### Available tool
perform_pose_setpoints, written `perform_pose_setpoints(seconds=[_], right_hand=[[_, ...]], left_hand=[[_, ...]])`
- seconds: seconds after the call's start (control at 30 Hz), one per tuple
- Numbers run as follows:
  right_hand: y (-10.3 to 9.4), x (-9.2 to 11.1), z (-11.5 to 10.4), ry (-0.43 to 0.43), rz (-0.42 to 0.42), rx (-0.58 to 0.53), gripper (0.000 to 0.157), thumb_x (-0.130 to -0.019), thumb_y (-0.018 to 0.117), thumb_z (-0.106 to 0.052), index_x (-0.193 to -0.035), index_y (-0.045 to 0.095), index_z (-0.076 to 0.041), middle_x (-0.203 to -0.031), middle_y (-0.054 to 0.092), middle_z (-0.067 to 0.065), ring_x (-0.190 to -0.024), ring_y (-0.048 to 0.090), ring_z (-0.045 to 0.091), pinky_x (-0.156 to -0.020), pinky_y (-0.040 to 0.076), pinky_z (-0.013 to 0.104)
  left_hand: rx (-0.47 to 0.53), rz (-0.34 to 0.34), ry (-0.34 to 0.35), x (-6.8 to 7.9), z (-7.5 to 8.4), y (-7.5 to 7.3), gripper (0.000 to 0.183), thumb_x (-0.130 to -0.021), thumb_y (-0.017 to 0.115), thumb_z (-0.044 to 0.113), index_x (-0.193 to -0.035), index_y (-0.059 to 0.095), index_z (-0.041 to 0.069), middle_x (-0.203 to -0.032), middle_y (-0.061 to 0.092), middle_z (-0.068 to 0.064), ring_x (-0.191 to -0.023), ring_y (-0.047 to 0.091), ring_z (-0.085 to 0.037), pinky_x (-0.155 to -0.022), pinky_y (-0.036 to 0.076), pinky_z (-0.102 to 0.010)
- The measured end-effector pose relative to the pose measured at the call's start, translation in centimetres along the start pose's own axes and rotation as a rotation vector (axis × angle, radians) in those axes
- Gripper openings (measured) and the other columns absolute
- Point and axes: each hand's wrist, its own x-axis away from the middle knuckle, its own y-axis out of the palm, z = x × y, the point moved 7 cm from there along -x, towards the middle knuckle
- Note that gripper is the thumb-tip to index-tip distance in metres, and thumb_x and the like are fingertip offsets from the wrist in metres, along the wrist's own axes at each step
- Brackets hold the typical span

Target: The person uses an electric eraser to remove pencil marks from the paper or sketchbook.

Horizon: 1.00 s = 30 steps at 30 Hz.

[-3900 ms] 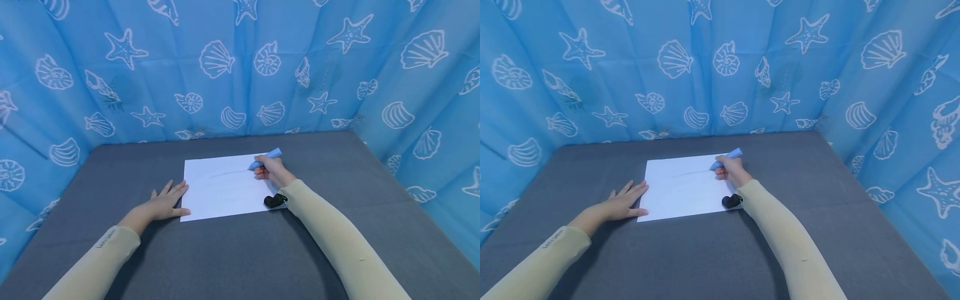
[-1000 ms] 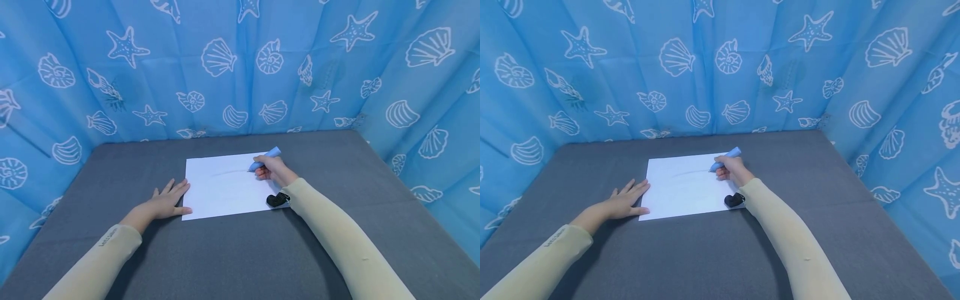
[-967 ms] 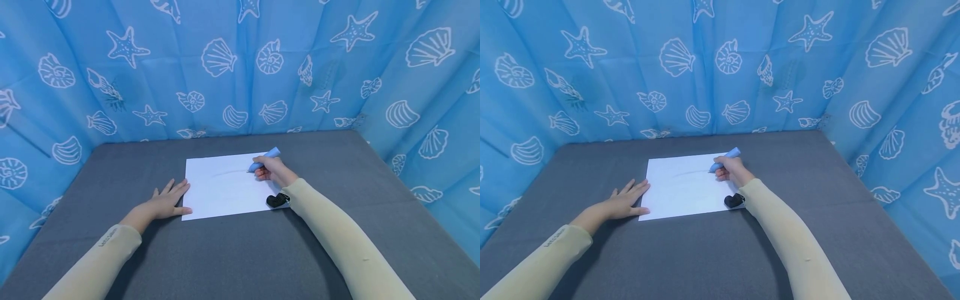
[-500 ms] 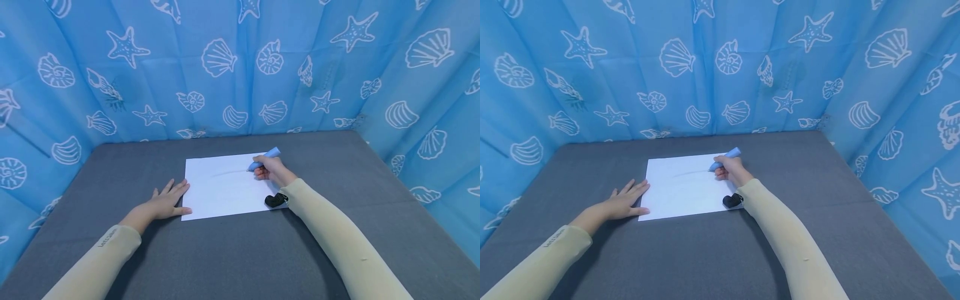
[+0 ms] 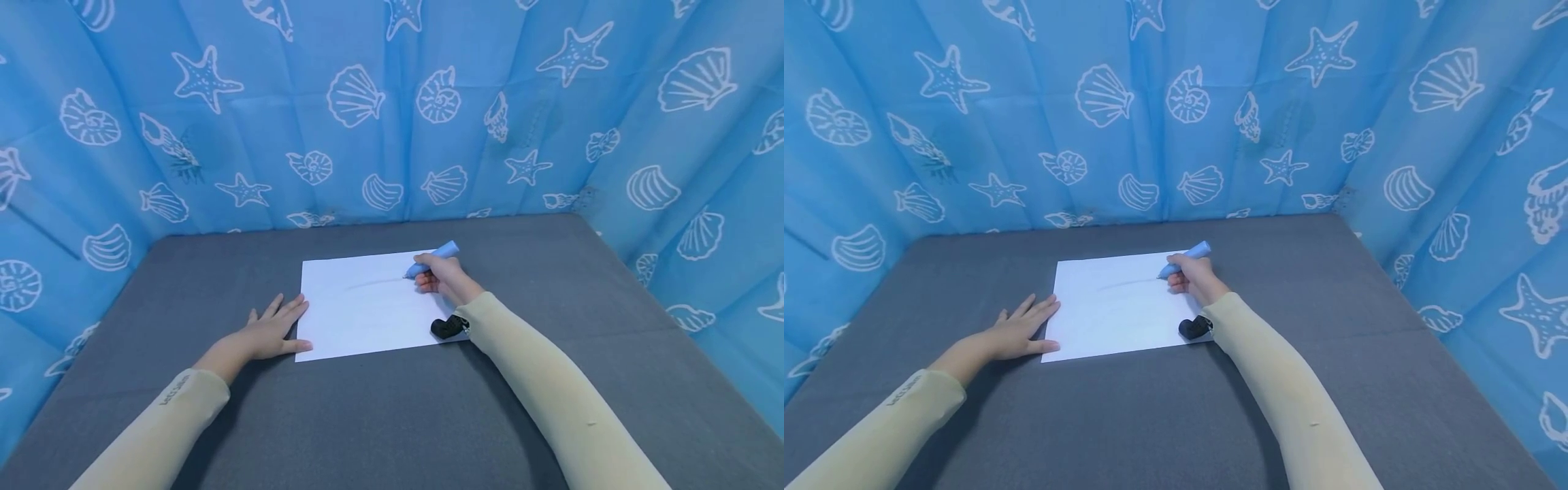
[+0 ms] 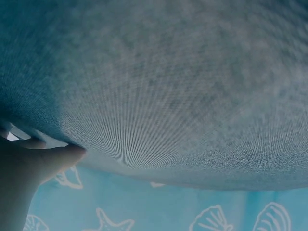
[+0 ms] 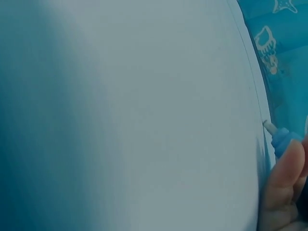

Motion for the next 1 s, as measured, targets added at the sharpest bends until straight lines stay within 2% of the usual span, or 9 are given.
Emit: perform_pose_setpoints(seconds=[1.0], right_hand=[[-0.29,-0.04,0.06,-0.009,-0.009,0.008,0.023,-0.094,0.065,-0.021,-0.091,0.061,0.001,-0.059,0.058,0.005,-0.047,0.053,0.012,-0.048,0.050,0.023]], left_hand=[[0.003,-0.003,0.004,-0.11,-0.24,0.20,0.096,-0.088,0.056,0.063,-0.156,0.017,0.007,-0.162,0.008,-0.014,-0.144,-0.006,-0.047,-0.100,-0.005,-0.077]])
